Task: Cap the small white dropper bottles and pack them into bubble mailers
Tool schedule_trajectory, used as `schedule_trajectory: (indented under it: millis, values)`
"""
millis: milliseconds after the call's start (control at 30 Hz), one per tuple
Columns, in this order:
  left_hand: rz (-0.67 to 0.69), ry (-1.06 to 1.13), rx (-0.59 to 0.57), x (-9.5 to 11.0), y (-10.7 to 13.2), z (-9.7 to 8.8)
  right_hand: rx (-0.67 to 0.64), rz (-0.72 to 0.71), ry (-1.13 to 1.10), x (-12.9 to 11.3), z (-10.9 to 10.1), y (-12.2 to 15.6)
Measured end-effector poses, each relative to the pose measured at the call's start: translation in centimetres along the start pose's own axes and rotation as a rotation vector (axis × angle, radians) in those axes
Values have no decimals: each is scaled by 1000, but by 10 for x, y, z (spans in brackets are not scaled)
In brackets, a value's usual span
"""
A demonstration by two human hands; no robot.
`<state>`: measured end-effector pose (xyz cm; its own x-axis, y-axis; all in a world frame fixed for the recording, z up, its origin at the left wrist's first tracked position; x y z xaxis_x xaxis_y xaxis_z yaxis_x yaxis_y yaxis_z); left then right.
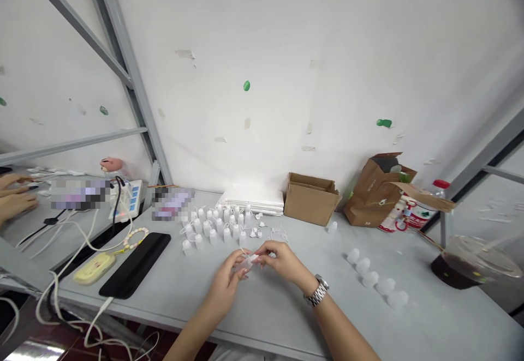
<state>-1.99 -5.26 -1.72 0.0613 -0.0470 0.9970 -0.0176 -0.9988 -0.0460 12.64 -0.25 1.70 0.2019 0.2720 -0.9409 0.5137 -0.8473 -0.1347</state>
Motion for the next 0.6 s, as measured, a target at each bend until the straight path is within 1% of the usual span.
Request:
schedule_trajectory:
  millis: [233, 367, 433, 533, 600]
  values:
    - [58, 4, 29, -4, 1, -2, 14, 45, -167, 7, 1, -3]
    - [54, 52, 71, -4, 0, -4, 20, 23, -209, 8, 0, -4]
    - [36, 75, 93, -3, -1, -5, 9, -13, -187, 4, -1, -4]
    - [3, 56, 98, -2, -1, -7, -5, -79, -72, 0, -3, -3]
    - [4, 28, 106, -2, -1, -9, 0, -105, -1, -1, -3, -2]
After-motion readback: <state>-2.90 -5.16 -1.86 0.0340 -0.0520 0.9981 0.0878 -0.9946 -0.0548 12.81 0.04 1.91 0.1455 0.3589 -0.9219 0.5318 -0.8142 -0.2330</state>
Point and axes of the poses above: each hand's wrist, its own y-axis away from the middle knuckle, its own z-axis out of the palm, x = y × z, the point moved 4 cm from there along -y, towards the middle knuckle, and after that the axes turned 3 degrees about -y, right-handed, at the moved point
